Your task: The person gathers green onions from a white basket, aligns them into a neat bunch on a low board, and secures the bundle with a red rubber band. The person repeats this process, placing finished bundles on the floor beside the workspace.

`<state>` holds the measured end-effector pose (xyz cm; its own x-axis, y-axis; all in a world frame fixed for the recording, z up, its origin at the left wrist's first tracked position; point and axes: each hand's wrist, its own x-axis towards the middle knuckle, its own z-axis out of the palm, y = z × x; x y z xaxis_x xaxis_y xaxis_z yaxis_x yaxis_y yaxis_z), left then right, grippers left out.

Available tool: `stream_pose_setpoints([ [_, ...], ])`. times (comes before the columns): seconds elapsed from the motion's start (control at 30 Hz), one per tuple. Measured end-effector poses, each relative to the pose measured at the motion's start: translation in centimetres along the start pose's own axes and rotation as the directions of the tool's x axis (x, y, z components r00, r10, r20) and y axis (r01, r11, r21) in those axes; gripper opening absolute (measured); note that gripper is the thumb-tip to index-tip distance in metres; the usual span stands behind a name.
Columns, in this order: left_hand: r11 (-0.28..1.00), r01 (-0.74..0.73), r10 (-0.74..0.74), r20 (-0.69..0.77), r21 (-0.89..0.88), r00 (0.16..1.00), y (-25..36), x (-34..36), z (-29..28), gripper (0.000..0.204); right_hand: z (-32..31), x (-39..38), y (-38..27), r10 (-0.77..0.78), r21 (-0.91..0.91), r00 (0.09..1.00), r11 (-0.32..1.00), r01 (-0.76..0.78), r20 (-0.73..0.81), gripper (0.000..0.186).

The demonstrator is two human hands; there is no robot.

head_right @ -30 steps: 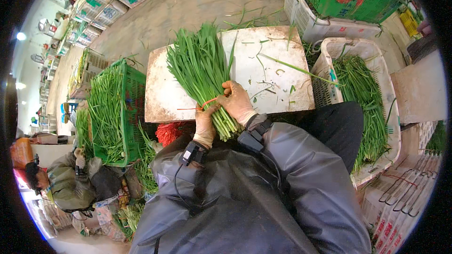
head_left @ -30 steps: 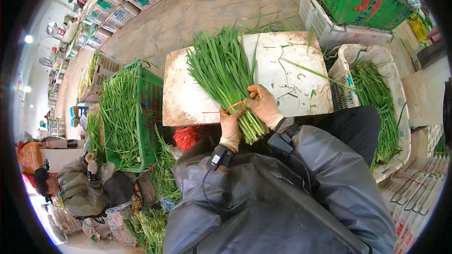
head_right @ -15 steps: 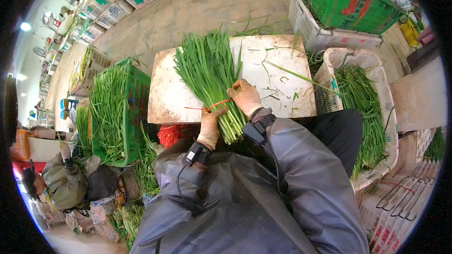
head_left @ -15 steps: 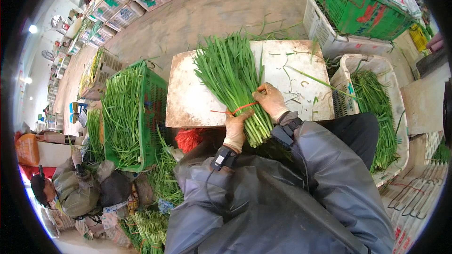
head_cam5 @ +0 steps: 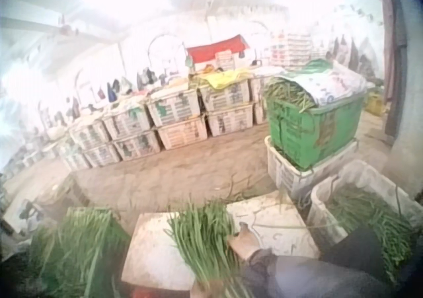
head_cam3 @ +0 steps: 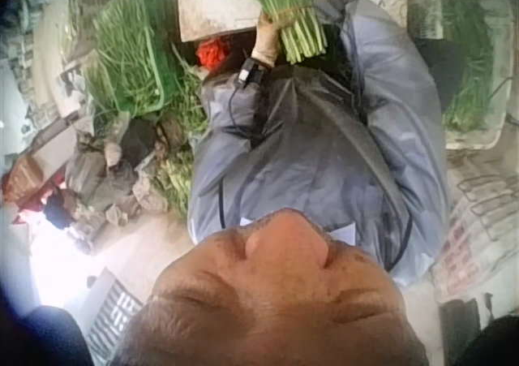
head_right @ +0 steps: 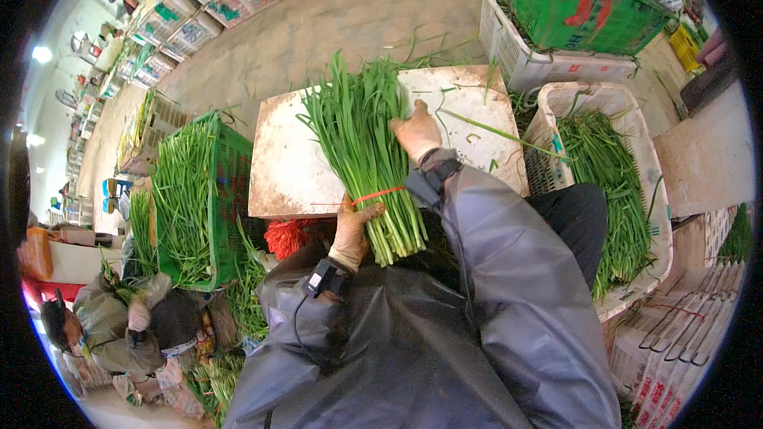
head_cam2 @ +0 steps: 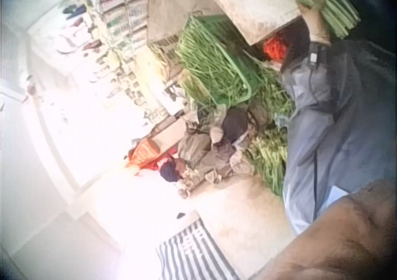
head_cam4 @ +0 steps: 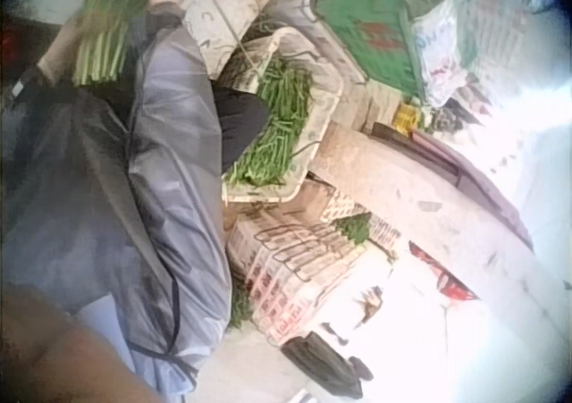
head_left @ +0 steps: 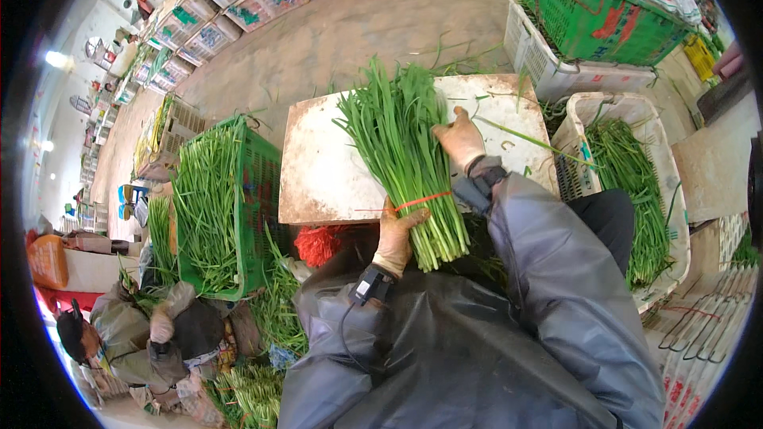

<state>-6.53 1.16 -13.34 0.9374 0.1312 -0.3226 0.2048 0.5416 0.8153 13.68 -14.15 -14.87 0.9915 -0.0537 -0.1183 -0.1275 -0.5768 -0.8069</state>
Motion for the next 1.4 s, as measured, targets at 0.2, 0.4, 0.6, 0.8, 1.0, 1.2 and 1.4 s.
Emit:
stream_pose_setpoints([
  [0.2,0.985,0.150,-0.132,0.186,-0.086,0.974,1.0,-1.6,-0.6,0.081,-7.4,7.4,3.3,-0.163,-0.137,0.983,0.979,0.150,-0.090,0.044],
  [0.4,0.985,0.161,-0.130,0.338,-0.063,0.932,1.4,-2.1,0.0,0.086,-16.0,7.7,2.7,-0.271,-0.287,0.918,0.940,0.187,-0.289,0.037],
  [0.6,0.985,0.169,-0.142,0.369,-0.041,0.919,1.8,-2.5,0.4,0.087,-22.7,2.9,-6.5,-0.550,-0.021,0.680,0.785,0.619,-0.486,0.022],
  [0.8,0.995,0.095,-0.100,0.376,0.031,0.921,2.1,-2.6,1.0,0.085,-21.5,-3.3,-11.1,-0.856,-0.612,0.465,0.247,0.751,0.225,0.026],
  [1.0,0.994,0.101,-0.112,0.405,0.049,0.907,2.5,-3.1,1.4,0.084,-19.0,-0.9,-9.0,-0.836,-0.538,0.526,0.374,0.755,0.155,0.015],
  [1.2,0.982,0.183,-0.152,0.365,-0.052,0.918,3.1,-4.2,2.3,0.087,-22.8,1.3,-7.7,-0.448,0.029,0.843,0.879,0.477,-0.298,0.020],
  [1.4,0.959,0.240,-0.157,0.430,-0.147,0.889,2.4,-3.5,1.9,0.092,-26.2,-3.7,-5.4,-0.593,-0.077,0.805,0.803,0.591,-0.007,0.019],
])
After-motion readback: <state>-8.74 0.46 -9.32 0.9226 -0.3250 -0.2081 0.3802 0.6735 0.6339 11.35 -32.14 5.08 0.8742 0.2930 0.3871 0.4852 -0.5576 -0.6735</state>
